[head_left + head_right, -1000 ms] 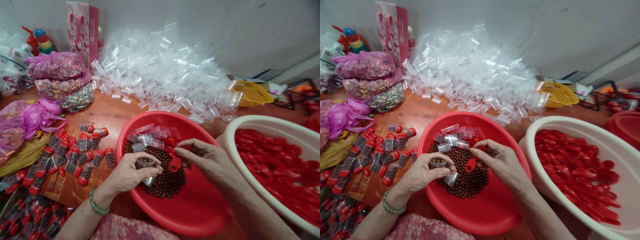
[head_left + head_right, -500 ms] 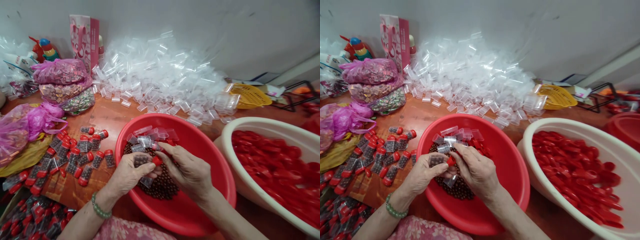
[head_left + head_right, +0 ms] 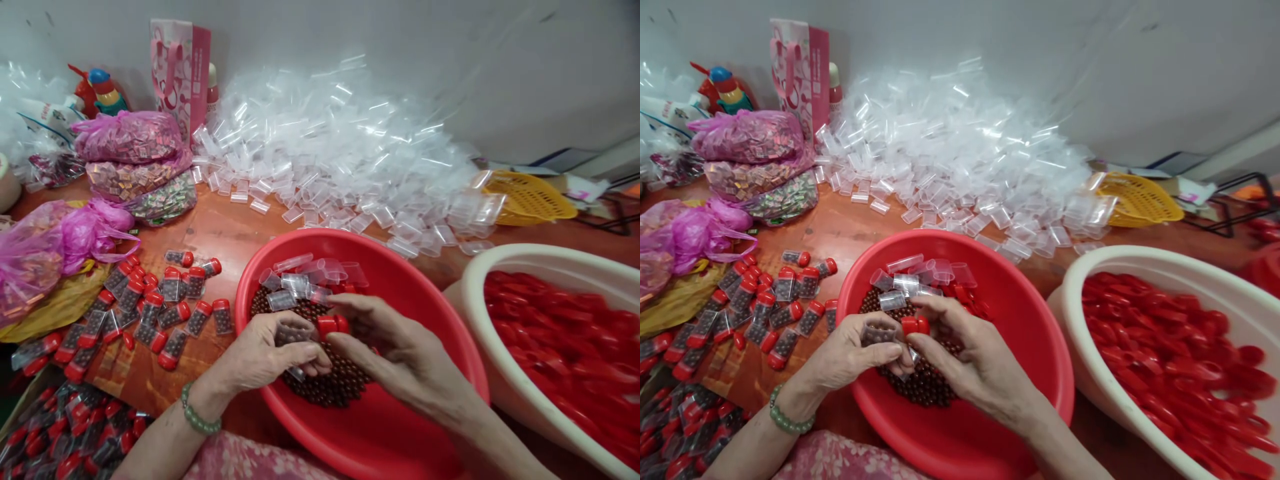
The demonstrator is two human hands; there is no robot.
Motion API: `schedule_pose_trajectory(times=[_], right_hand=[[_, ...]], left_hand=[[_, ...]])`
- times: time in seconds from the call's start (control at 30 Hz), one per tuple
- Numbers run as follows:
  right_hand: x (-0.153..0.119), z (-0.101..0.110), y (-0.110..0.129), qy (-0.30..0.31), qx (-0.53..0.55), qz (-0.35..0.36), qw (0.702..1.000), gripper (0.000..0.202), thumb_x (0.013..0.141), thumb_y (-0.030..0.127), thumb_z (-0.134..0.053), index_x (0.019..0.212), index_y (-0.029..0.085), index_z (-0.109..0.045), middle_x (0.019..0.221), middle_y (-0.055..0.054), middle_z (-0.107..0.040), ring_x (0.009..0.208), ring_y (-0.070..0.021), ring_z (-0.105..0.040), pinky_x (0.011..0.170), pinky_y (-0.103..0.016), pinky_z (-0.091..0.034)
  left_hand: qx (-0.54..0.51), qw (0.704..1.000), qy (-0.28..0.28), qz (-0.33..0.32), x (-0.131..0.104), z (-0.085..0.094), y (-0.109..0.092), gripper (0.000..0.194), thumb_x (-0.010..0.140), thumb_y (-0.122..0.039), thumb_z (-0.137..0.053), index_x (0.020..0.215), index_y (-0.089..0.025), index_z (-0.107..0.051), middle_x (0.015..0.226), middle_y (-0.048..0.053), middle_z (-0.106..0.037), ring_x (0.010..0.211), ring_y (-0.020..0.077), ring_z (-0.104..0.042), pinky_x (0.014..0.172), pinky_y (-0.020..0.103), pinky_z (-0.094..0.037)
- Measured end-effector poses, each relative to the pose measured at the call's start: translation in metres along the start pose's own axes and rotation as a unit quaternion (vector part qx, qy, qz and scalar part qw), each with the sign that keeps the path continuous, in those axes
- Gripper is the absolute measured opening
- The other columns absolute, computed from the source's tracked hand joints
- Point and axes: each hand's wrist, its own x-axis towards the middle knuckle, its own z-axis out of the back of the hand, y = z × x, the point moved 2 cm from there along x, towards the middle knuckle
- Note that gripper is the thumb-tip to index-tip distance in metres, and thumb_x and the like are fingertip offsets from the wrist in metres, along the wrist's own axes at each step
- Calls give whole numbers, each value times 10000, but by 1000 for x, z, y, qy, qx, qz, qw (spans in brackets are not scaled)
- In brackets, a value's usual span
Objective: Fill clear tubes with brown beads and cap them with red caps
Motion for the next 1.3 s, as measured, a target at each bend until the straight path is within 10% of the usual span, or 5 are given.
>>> schedule_pose_trajectory(times=[0.17, 0.43, 0.9, 1.1, 1.3], right_hand=[[4, 1, 2, -104, 93, -31, 990, 172, 851, 336, -656, 995, 254, -611, 809, -3, -661, 667, -131, -647, 582, -210, -548], [14, -7, 22, -10, -19, 121, 992, 356, 855, 115, -632, 1162, 294, -607, 984, -7, -728, 867, -164, -693, 785, -264, -571], [15, -3, 22, 47, -147, 173, 973, 298, 959, 196, -470, 1244, 214, -555, 1043, -88, -706, 919, -189, -691, 751, -267, -586], [7, -20, 21, 70, -285, 175, 940, 714, 896, 596, -458, 1321, 23, -419, 1014, -218, -672, 903, -307, -658, 731, -431, -573], [6, -33, 13, -6, -336, 235, 912, 566, 818, 304, -523, 1262, -31, -420, 893, -225, -642, 786, -307, -610, 686, -464, -527]], left_hand=[[39, 999, 3, -2, -1, -3, 0, 234, 745, -297, -704, 849, -133, -574, 651, -3, -636, 582, 79, -590, 577, 186, -447], [52, 997, 45, -33, 2, -6, 0, 40, 746, -162, -603, 760, -129, -585, 640, -23, -560, 591, 70, -506, 612, 198, -413], [39, 997, 66, 8, 8, -2, 2, 533, 617, -628, -737, 665, -137, -536, 559, -47, -496, 500, 56, -441, 518, 208, -355], [-39, 997, 48, 53, 11, -3, 4, 542, 558, -598, -794, 662, -120, -562, 575, -33, -546, 507, 63, -478, 533, 212, -374], [-91, 993, 35, 62, 17, -5, 11, 493, 486, -480, -868, 643, -107, -586, 606, -27, -576, 575, 72, -507, 607, 214, -399]])
